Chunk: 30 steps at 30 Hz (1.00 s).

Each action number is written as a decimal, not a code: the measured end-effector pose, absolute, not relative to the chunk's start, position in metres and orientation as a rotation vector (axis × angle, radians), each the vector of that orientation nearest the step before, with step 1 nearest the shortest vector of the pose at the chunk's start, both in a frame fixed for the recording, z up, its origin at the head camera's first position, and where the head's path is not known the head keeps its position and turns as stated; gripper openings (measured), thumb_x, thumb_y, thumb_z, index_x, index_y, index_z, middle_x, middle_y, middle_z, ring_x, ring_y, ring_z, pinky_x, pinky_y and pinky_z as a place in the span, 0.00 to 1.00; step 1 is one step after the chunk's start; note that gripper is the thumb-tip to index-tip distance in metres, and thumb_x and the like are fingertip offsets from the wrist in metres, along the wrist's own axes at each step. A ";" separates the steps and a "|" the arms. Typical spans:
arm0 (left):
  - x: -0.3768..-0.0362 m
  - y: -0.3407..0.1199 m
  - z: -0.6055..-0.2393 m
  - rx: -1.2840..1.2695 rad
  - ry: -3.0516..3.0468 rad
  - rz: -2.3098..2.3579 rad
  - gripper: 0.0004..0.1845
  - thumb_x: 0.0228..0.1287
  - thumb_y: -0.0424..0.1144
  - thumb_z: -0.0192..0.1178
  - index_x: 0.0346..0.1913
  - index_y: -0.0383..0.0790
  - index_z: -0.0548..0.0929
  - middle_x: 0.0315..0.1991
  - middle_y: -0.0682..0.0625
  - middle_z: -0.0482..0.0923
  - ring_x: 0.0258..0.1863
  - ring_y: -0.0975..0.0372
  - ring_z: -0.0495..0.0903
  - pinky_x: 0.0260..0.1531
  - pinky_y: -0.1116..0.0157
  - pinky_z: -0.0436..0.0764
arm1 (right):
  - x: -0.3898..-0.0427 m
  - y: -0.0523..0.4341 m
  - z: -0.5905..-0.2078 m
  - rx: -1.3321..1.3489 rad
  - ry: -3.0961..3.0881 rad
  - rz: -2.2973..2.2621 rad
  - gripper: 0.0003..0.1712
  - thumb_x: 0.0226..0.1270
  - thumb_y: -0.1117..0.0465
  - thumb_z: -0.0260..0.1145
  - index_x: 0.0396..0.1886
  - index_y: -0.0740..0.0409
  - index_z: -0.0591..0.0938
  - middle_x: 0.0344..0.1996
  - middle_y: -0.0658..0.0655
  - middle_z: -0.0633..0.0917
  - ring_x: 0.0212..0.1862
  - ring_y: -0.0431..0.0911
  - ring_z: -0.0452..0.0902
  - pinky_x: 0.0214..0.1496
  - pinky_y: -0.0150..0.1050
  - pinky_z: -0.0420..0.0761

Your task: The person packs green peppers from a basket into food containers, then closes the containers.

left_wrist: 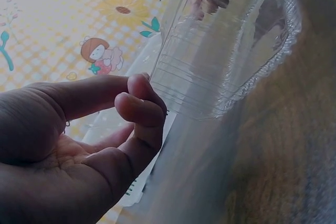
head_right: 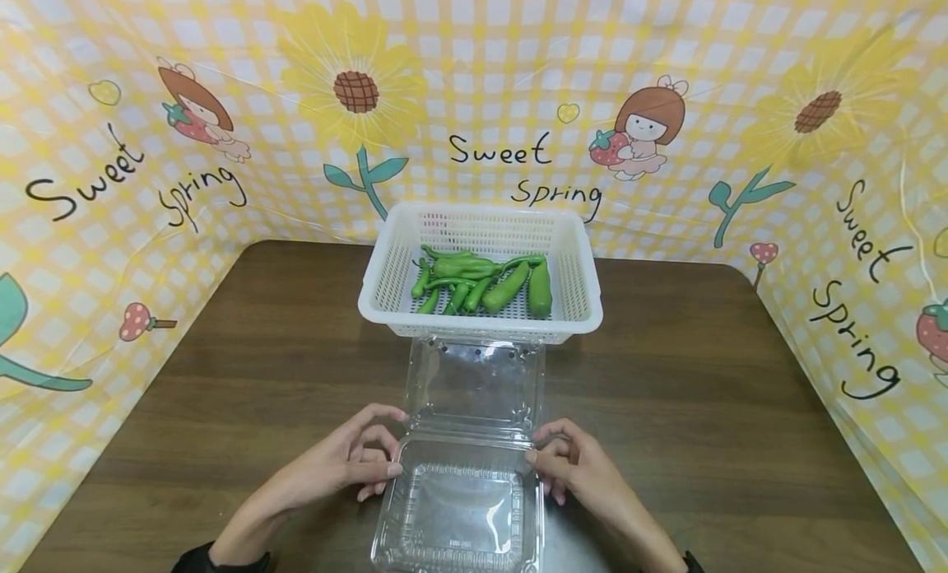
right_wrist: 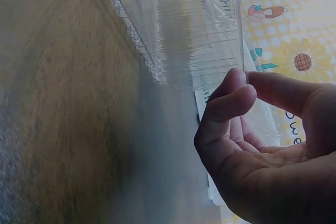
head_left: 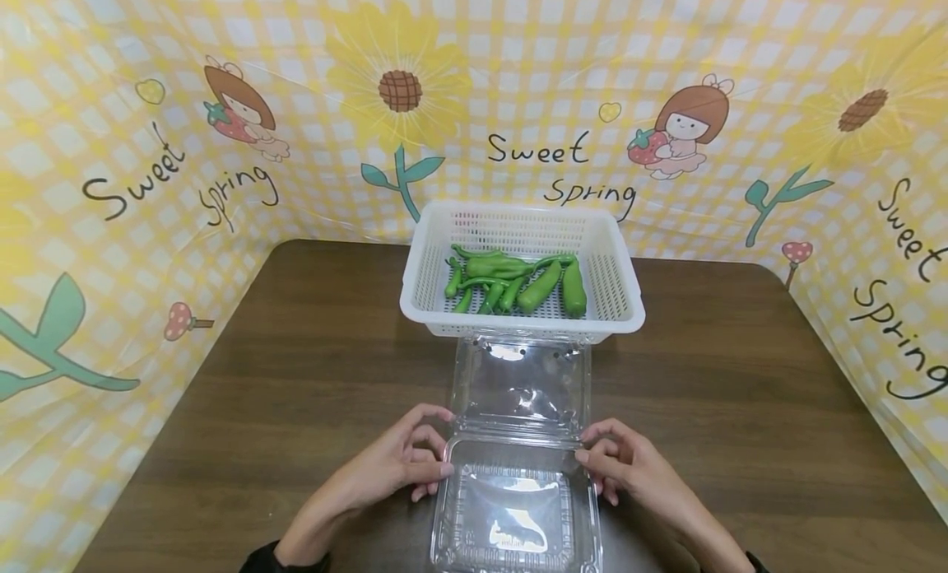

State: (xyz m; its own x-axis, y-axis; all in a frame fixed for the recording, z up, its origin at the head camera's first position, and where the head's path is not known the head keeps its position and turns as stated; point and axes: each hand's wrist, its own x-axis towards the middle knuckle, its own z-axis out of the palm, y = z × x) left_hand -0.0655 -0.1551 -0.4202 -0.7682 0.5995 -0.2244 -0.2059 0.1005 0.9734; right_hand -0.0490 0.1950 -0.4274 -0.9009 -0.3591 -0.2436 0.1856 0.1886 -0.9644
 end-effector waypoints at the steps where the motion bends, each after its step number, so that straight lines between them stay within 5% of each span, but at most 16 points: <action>1: -0.066 -0.155 -0.420 0.383 1.788 1.728 0.35 0.64 0.31 0.65 0.68 0.34 0.57 0.39 0.45 0.74 0.23 0.65 0.76 0.22 0.73 0.78 | -0.049 0.195 -0.427 -0.161 2.056 -1.759 0.24 0.70 0.60 0.66 0.54 0.71 0.68 0.24 0.52 0.78 0.22 0.38 0.73 0.21 0.31 0.77; 30: -0.073 -0.138 -0.420 0.400 2.159 1.666 0.17 0.66 0.38 0.65 0.49 0.32 0.72 0.23 0.45 0.79 0.13 0.66 0.72 0.11 0.67 0.77 | -0.052 0.194 -0.432 -0.278 2.105 -1.772 0.20 0.70 0.61 0.65 0.51 0.70 0.71 0.23 0.55 0.81 0.22 0.39 0.75 0.19 0.33 0.78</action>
